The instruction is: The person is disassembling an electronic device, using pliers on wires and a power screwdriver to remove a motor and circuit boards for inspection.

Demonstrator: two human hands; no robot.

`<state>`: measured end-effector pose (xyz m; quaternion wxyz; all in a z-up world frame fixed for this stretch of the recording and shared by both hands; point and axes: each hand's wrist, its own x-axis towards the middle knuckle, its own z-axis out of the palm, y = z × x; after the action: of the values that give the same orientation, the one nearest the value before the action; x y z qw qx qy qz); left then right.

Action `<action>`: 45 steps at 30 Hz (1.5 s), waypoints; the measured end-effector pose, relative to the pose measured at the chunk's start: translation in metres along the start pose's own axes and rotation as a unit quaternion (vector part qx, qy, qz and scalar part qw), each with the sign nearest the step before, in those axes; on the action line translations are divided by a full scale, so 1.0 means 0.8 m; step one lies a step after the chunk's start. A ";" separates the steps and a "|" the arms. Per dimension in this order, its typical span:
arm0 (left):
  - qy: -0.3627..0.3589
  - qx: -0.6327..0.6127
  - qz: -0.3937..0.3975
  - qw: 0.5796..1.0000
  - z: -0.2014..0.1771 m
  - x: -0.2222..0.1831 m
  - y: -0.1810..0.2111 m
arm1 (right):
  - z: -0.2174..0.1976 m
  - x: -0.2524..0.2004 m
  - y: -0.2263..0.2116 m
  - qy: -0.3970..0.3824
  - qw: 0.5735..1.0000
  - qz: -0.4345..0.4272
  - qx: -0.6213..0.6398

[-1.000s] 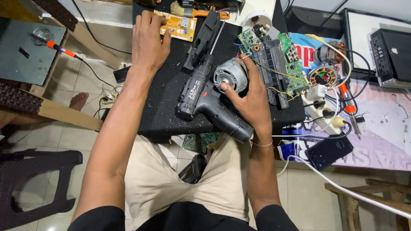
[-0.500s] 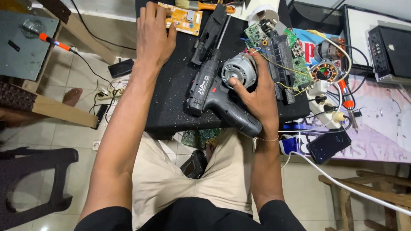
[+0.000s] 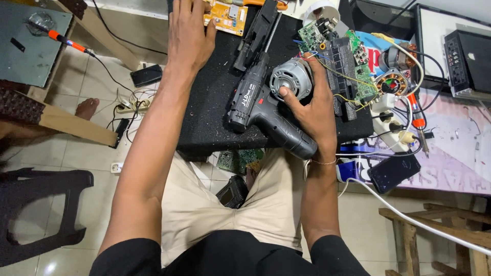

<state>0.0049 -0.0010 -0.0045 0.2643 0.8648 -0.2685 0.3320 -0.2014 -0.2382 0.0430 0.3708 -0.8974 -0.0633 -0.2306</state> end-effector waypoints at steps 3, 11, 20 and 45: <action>0.004 0.003 0.003 1.000 -0.003 0.000 0.003 | 0.000 -0.001 -0.001 0.004 1.000 -0.004 0.001; 0.000 0.026 -0.003 1.000 0.001 0.001 0.002 | -0.001 0.002 -0.003 0.005 1.000 0.005 0.004; -0.017 0.021 -0.009 1.000 0.003 0.002 0.003 | -0.002 0.002 -0.002 -0.005 0.999 0.034 0.012; 0.125 -0.003 0.011 0.992 0.010 -0.001 -0.003 | 0.002 0.002 -0.010 0.000 1.000 0.008 -0.006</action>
<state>0.0096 -0.0042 -0.0104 0.2946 0.8130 -0.2437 0.4392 -0.2017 -0.2316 0.0483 0.3678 -0.8999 -0.0544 -0.2281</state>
